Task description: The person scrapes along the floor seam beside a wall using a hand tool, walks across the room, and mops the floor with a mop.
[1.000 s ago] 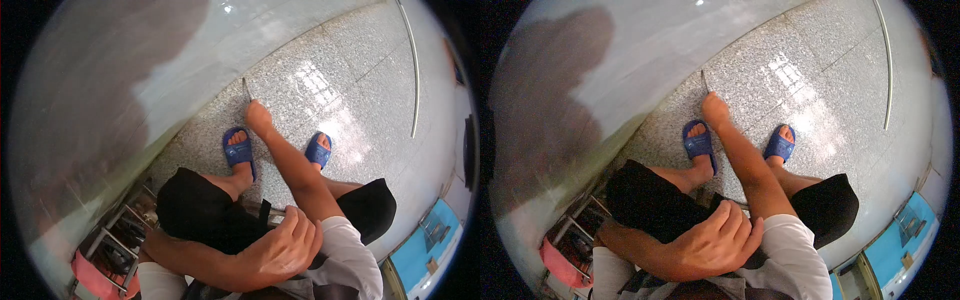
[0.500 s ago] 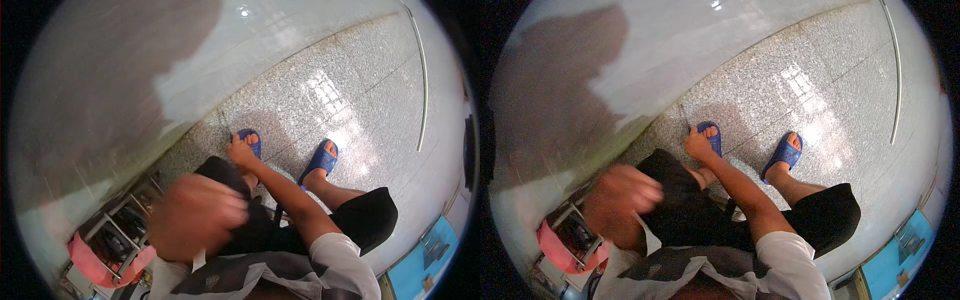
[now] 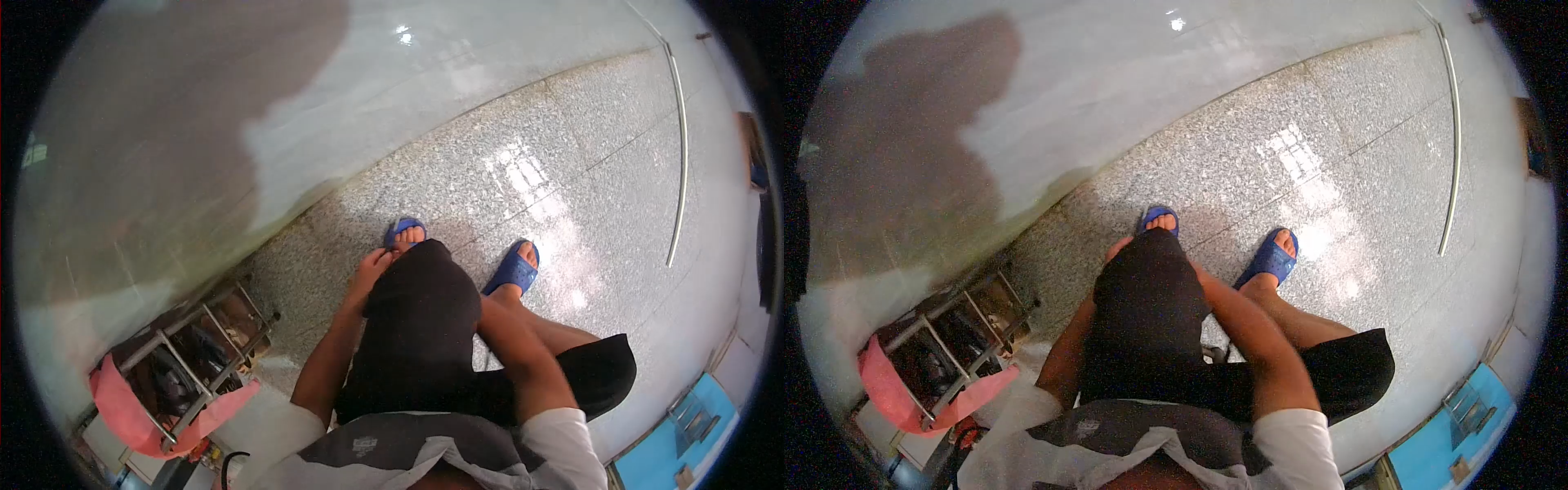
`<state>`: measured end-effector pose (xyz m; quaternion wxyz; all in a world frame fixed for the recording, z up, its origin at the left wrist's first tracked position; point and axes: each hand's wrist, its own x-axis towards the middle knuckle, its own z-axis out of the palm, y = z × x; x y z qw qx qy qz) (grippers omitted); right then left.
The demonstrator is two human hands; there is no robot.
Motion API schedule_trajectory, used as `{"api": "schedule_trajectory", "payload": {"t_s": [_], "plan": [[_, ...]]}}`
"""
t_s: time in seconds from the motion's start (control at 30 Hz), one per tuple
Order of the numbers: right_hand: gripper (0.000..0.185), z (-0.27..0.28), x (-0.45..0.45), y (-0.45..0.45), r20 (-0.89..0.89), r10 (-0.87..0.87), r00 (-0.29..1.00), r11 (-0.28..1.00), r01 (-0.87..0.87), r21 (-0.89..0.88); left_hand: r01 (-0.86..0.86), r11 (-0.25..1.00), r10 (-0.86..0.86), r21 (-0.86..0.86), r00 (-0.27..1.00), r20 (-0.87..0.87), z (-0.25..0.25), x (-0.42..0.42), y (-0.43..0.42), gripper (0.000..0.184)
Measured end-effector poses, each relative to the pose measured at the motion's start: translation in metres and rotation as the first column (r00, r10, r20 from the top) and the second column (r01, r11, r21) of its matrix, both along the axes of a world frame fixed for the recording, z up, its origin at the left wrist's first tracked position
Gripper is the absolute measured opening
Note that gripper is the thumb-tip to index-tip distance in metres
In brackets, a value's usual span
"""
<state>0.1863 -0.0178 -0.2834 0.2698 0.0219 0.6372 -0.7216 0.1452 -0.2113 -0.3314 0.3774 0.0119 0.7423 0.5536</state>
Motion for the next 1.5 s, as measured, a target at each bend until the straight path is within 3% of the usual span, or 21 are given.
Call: {"api": "schedule_trajectory", "payload": {"t_s": [0.03,0.1,0.13,0.2,0.37,0.43,0.5,0.6,0.67,0.7,0.77,0.83,0.87,0.93,1.03,1.1,1.2,1.33,1.37,1.4,1.5], "plan": [[0.036,0.023,-0.005,0.021,-0.024,0.026,0.999,0.998,-0.024,0.053,-0.005,1.000,0.005,-0.001,1.000,-0.003,0.020,-0.008,0.016,0.037],[0.036,0.062,-0.013,0.057,-0.037,0.106,0.994,0.921,-0.084,0.381,-0.010,0.888,-0.158,-0.459,0.932,-0.325,0.052,-0.030,0.049,0.033],[0.030,0.095,-0.018,0.078,0.167,0.209,0.964,0.654,-0.265,0.709,-0.012,0.889,-0.155,-0.457,0.932,-0.327,0.045,-0.044,0.052,0.033],[0.025,0.148,-0.004,0.118,0.130,0.103,0.986,0.550,-0.165,0.818,-0.112,0.737,-0.191,-0.666,0.911,-0.365,0.028,-0.068,0.049,0.031],[0.024,0.274,0.030,0.136,-0.016,-0.057,0.998,0.652,0.049,0.757,-0.041,0.545,-0.172,-0.838,0.972,-0.159,0.040,-0.065,-0.025,0.035],[0.026,0.286,0.045,0.134,0.089,-0.224,0.971,0.713,0.101,0.693,-0.050,0.432,-0.356,-0.901,0.908,-0.221,-0.075,-0.019,-0.140,0.038],[0.028,0.286,0.053,0.134,0.061,-0.097,0.993,0.659,0.018,0.752,-0.136,0.345,0.161,-0.929,0.983,-0.084,0.018,-0.029,-0.122,0.040],[0.035,0.286,0.050,0.138,0.021,0.124,0.992,0.563,-0.087,0.822,-0.276,0.357,0.308,-0.893,0.937,-0.166,-0.013,-0.026,-0.157,0.037],[0.035,0.293,0.043,0.134,-0.042,-0.084,0.996,0.615,0.085,0.784,-0.796,0.363,0.900,-0.485,0.435,-0.039,-0.072,-0.020,-0.130,0.032],[0.033,0.293,0.042,0.133,-0.064,-0.084,0.994,0.585,0.101,0.805,-0.494,0.558,0.731,-0.667,0.674,0.112,-0.124,-0.028,-0.142,0.031],[0.032,0.293,0.044,0.134,-0.050,-0.042,0.998,0.576,0.065,0.815,-0.111,0.642,0.050,-0.759,0.993,-0.103,0.006,-0.048,0.009,0.028],[0.031,0.294,0.043,0.133,-0.034,0.003,0.999,0.564,0.026,0.825,-0.526,0.633,0.739,-0.568,0.630,0.240,0.012,-0.067,0.055,0.033],[0.032,0.295,0.043,0.131,-0.034,0.004,0.999,0.570,0.026,0.821,-0.532,0.629,0.745,-0.567,0.622,0.242,0.010,-0.053,0.060,0.033],[0.034,0.294,0.039,0.129,-0.043,0.006,0.999,0.579,0.032,0.815,-0.101,0.645,-0.048,-0.758,0.984,-0.172,-0.001,-0.024,0.054,0.039],[0.033,0.294,0.040,0.129,-0.021,0.036,0.999,0.545,-0.002,0.839,-0.200,0.539,0.132,-0.818,0.979,-0.153,-0.056,0.001,-0.021,0.035],[0.033,0.293,0.037,0.128,0.029,0.020,0.999,0.532,-0.035,0.846,-0.742,0.309,0.940,-0.595,0.332,0.074,-0.047,-0.006,-0.071,0.032],[0.033,0.290,0.037,0.126,-0.021,-0.015,1.000,0.553,0.025,0.833,-0.613,0.222,0.928,-0.758,0.370,-0.028,-0.058,-0.009,-0.126,0.028],[0.034,0.285,0.037,0.121,0.012,0.027,1.000,0.523,-0.025,0.852,-0.614,0.750,0.656,-0.246,0.738,0.157,-0.131,-0.005,-0.081,0.028],[0.033,0.286,0.039,0.120,0.003,0.042,0.999,0.532,-0.025,0.846,-0.244,0.859,0.190,-0.451,0.968,-0.163,-0.113,0.005,-0.064,0.027],[0.033,0.285,0.034,0.121,-0.025,0.062,0.998,0.536,-0.012,0.844,0.054,0.702,-0.390,-0.710,0.863,-0.320,-0.052,-0.007,-0.023,0.027],[0.033,0.290,0.026,0.119,-0.008,0.086,0.996,0.527,-0.039,0.849,0.089,0.682,0.006,-0.726,0.992,0.127,-0.012,0.002,0.032,0.030]]}}
